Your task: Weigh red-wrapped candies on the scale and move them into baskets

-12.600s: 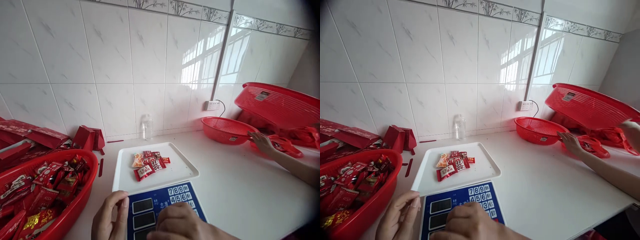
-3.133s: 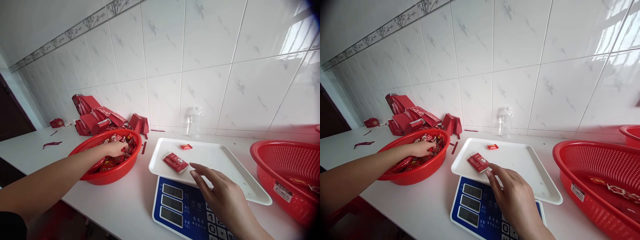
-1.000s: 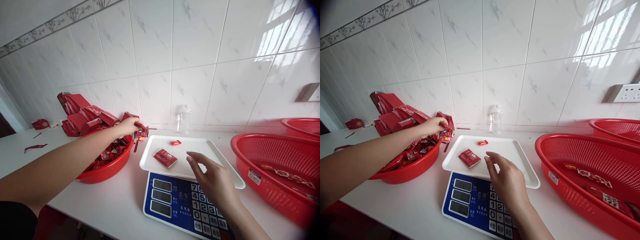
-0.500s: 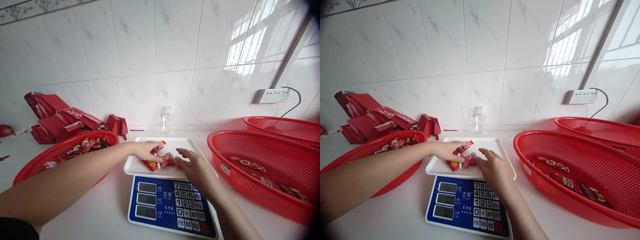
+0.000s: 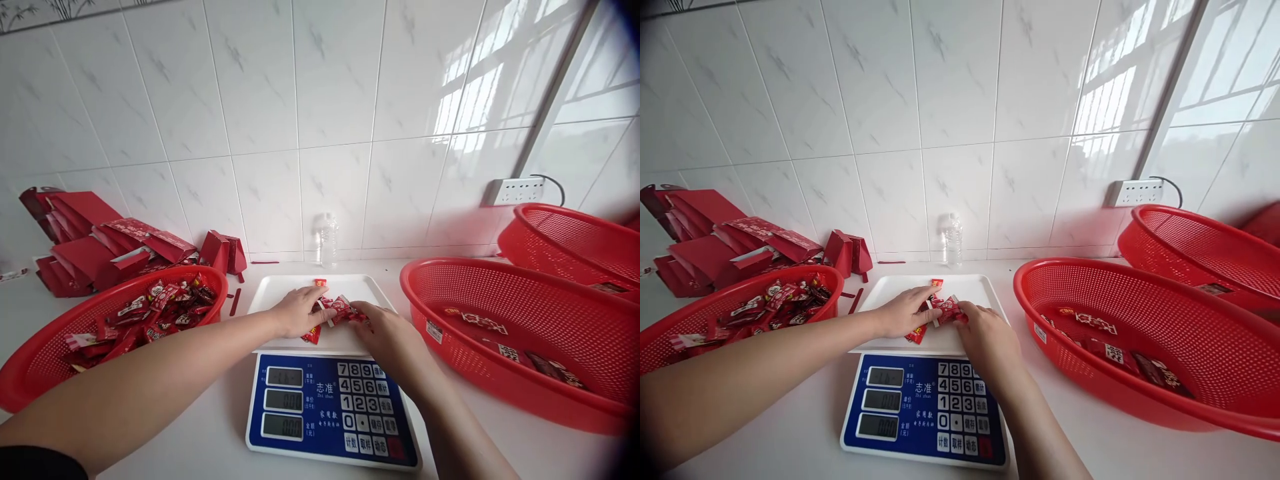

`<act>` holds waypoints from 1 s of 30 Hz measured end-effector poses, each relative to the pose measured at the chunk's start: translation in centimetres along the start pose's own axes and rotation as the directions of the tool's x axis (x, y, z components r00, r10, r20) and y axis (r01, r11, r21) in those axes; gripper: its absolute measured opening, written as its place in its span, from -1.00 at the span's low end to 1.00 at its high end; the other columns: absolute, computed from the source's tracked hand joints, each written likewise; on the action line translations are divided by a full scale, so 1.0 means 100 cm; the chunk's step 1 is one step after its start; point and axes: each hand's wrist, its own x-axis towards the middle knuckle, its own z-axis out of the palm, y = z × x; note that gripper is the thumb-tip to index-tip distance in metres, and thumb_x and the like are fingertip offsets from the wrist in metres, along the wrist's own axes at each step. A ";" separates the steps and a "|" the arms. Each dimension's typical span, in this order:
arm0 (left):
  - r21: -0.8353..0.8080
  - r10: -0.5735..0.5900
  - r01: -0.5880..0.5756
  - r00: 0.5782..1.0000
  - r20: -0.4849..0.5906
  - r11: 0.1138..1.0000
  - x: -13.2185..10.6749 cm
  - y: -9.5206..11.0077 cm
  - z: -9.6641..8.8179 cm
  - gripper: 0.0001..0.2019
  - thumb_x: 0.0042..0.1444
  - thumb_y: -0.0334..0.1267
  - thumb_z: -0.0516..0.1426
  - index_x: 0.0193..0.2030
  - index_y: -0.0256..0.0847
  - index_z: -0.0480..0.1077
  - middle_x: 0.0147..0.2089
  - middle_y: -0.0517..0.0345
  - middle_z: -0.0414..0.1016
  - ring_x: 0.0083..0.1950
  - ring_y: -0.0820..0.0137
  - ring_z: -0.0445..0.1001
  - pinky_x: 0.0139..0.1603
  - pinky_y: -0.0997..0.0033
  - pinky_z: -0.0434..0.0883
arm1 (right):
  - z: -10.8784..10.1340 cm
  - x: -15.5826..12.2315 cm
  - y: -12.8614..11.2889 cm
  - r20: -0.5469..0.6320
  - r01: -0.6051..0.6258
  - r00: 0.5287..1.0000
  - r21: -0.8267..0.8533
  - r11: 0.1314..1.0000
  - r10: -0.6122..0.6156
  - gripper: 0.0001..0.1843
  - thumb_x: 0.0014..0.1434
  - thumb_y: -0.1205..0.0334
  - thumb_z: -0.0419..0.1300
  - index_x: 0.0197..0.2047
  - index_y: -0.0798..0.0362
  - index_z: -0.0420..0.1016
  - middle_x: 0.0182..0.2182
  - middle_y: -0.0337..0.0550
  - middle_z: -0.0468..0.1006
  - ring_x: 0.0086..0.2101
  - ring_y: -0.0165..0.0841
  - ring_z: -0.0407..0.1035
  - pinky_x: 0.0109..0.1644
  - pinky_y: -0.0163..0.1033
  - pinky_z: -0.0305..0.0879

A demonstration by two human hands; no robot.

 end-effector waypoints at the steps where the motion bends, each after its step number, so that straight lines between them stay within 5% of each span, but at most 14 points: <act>1: 0.001 0.001 -0.001 1.000 -0.018 1.000 0.001 0.000 0.001 -0.36 0.28 0.14 -0.09 0.35 -0.23 0.07 0.41 -0.15 0.08 0.41 0.12 0.05 0.37 0.09 0.04 | 0.000 0.000 0.001 -0.006 0.031 1.000 0.050 0.998 -0.031 -0.66 0.24 0.30 0.03 0.05 0.03 0.45 -0.12 -0.05 0.59 -0.14 -0.15 0.46 -0.18 -0.15 0.31; 7: -0.001 -0.055 0.055 0.997 -0.050 0.999 0.017 -0.002 -0.003 -0.39 0.26 0.18 -0.10 0.32 -0.14 0.11 0.41 -0.09 0.08 0.43 0.06 -0.05 0.38 -0.03 -0.05 | 0.004 0.000 0.004 -0.077 0.154 0.987 0.209 0.966 -0.141 -0.62 0.19 0.33 0.02 0.02 -0.01 0.50 -0.15 -0.06 0.60 -0.17 -0.18 0.49 -0.17 -0.17 0.35; 15: -0.081 -0.010 0.017 0.996 0.088 0.997 0.025 -0.005 -0.014 -0.44 0.01 -0.03 0.24 0.16 -0.12 0.35 0.31 -0.05 0.25 0.31 0.09 0.24 0.30 0.16 0.19 | 0.003 -0.002 0.001 -0.104 0.155 0.986 0.252 0.955 -0.133 -0.65 0.18 0.29 0.05 0.00 -0.03 0.52 -0.18 -0.10 0.61 -0.23 -0.20 0.51 -0.24 -0.19 0.38; 19: -0.132 0.011 -0.006 0.999 0.032 0.991 0.012 -0.003 -0.023 -0.56 0.19 0.04 0.07 0.11 -0.15 0.37 0.22 -0.03 0.37 0.24 0.18 0.32 0.26 0.20 0.25 | 0.002 -0.004 -0.004 -0.142 0.159 0.983 0.333 0.929 -0.118 -0.67 0.24 0.17 0.06 0.02 -0.02 0.50 -0.11 -0.11 0.60 -0.19 -0.20 0.51 -0.20 -0.18 0.40; 23: -0.129 0.015 -0.022 0.998 -0.053 0.991 0.002 -0.002 -0.016 -0.46 0.26 0.12 -0.05 0.22 -0.18 0.25 0.32 -0.11 0.22 0.35 0.16 0.15 0.33 0.12 0.12 | 0.005 -0.002 -0.003 -0.223 0.167 0.969 0.274 0.947 -0.106 -0.63 0.29 0.08 -0.01 0.02 -0.01 0.50 -0.05 -0.06 0.57 -0.07 -0.12 0.46 -0.11 -0.08 0.39; 30: 0.027 0.075 -0.076 0.997 0.032 0.997 0.001 0.014 0.004 -0.43 0.21 0.26 -0.05 0.28 0.12 0.17 0.43 0.06 0.02 0.46 -0.07 -0.26 0.34 -0.33 -0.21 | 0.003 -0.001 0.000 -0.295 0.106 0.956 0.332 0.937 -0.004 -0.58 0.28 0.02 -0.03 0.02 0.00 0.51 -0.07 -0.06 0.58 -0.13 -0.13 0.48 -0.12 -0.06 0.38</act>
